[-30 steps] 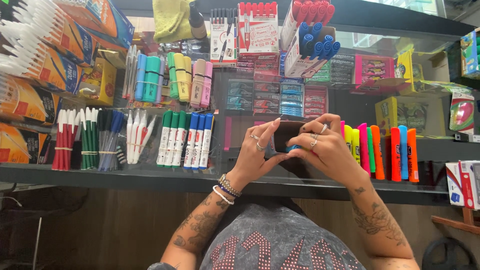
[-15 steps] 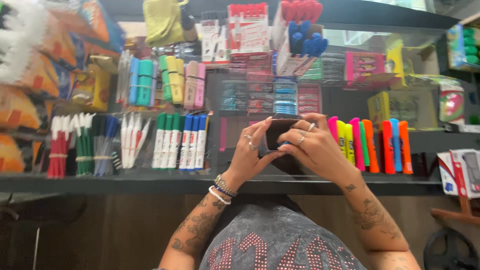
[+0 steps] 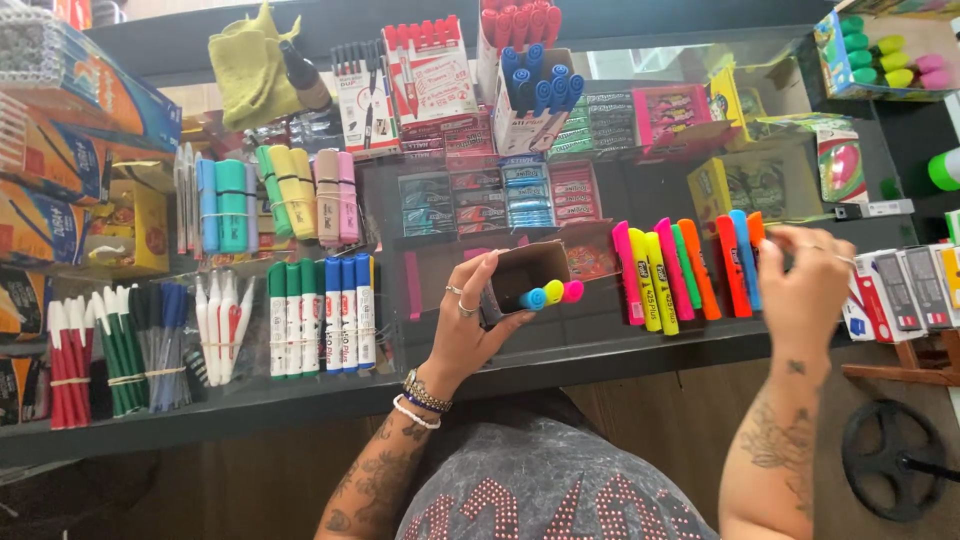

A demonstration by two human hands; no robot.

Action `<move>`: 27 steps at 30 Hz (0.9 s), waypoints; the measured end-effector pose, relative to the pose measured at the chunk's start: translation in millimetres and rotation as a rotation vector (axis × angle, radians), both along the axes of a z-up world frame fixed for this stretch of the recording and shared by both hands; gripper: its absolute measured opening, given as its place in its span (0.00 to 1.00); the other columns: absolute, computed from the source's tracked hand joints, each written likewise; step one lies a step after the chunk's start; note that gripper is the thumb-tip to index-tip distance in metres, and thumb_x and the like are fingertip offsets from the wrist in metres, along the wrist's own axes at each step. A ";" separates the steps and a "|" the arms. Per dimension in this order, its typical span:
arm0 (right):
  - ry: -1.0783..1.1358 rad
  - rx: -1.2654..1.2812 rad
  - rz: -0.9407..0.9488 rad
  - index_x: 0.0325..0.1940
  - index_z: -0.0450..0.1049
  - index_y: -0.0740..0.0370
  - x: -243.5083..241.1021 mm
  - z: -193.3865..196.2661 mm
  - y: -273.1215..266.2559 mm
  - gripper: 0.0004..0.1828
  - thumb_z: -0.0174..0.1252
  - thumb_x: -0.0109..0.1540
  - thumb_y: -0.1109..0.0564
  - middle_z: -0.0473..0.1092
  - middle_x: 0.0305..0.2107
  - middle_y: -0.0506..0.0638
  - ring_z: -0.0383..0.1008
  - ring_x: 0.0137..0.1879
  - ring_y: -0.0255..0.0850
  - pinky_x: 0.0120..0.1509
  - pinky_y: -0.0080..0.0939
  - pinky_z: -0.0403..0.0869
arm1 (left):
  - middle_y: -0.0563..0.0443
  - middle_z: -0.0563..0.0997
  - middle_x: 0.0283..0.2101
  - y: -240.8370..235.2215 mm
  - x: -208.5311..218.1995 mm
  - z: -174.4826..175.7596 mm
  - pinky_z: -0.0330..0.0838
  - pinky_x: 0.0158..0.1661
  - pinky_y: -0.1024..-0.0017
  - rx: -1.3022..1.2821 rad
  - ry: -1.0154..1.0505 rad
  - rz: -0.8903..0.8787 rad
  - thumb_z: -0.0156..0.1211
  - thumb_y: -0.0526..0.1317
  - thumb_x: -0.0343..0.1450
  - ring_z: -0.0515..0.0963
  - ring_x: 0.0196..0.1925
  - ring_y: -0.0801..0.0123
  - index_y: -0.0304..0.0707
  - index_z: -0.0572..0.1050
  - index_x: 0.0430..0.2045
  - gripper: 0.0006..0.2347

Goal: Organizing and packing various markers and highlighters into small cardboard boxes.

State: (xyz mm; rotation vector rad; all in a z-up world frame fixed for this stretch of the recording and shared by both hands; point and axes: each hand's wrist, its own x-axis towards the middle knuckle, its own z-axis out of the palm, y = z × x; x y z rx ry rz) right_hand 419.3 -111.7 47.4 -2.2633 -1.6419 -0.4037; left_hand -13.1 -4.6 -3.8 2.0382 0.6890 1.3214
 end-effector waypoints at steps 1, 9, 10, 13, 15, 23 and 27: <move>0.010 -0.009 -0.088 0.57 0.85 0.62 13.3 -4.4 -8.8 0.08 0.64 0.76 0.59 0.80 0.50 0.57 0.71 0.58 0.56 0.55 0.56 0.71 | 0.36 0.70 0.69 0.1 0.7 -0.2 0.76 0.67 0.48 -0.011 -0.003 -0.004 0.73 0.43 0.76 0.73 0.71 0.44 0.48 0.55 0.77 0.36; 0.097 -0.087 -0.116 0.52 0.86 0.56 36.5 -27.1 -8.5 0.07 0.68 0.76 0.51 0.78 0.46 0.56 0.70 0.56 0.57 0.56 0.57 0.70 | 0.36 0.70 0.69 -1.2 -1.1 0.8 0.77 0.67 0.50 -0.035 -0.019 -0.012 0.74 0.43 0.75 0.74 0.71 0.45 0.50 0.55 0.77 0.37; 0.116 -0.129 -0.121 0.51 0.86 0.54 27.2 -26.1 -1.7 0.09 0.68 0.74 0.48 0.78 0.46 0.53 0.71 0.57 0.56 0.54 0.56 0.71 | 0.36 0.70 0.69 -1.5 -1.5 1.4 0.77 0.67 0.50 -0.039 -0.022 -0.014 0.74 0.43 0.75 0.74 0.71 0.45 0.50 0.55 0.77 0.36; 0.128 -0.193 -0.149 0.49 0.86 0.52 15.1 -32.9 14.9 0.11 0.70 0.70 0.45 0.80 0.46 0.49 0.72 0.59 0.54 0.52 0.58 0.75 | 0.36 0.70 0.69 -1.7 -2.3 2.5 0.78 0.66 0.50 -0.033 -0.022 -0.017 0.74 0.43 0.76 0.74 0.71 0.45 0.50 0.55 0.77 0.36; 0.120 -0.213 -0.168 0.48 0.85 0.52 6.8 -35.1 26.5 0.12 0.72 0.69 0.45 0.81 0.46 0.48 0.74 0.59 0.54 0.51 0.59 0.76 | 0.36 0.70 0.69 -2.1 -3.7 3.2 0.77 0.66 0.50 -0.022 -0.020 -0.016 0.74 0.43 0.76 0.74 0.71 0.45 0.49 0.55 0.77 0.36; 0.180 -0.347 -0.229 0.58 0.85 0.54 -16.4 -14.5 54.7 0.22 0.68 0.63 0.46 0.83 0.39 0.45 0.82 0.49 0.52 0.50 0.59 0.79 | 0.37 0.71 0.68 -1.7 -4.1 4.3 0.78 0.66 0.51 -0.033 -0.022 -0.025 0.74 0.42 0.75 0.74 0.71 0.46 0.52 0.55 0.77 0.36; 0.203 -0.178 -0.144 0.55 0.85 0.58 2.4 -25.2 45.9 0.17 0.69 0.64 0.50 0.81 0.36 0.47 0.79 0.40 0.46 0.42 0.53 0.77 | 0.37 0.71 0.69 -1.8 -4.4 4.3 0.77 0.67 0.50 -0.026 -0.017 -0.021 0.74 0.42 0.75 0.74 0.71 0.46 0.50 0.55 0.77 0.37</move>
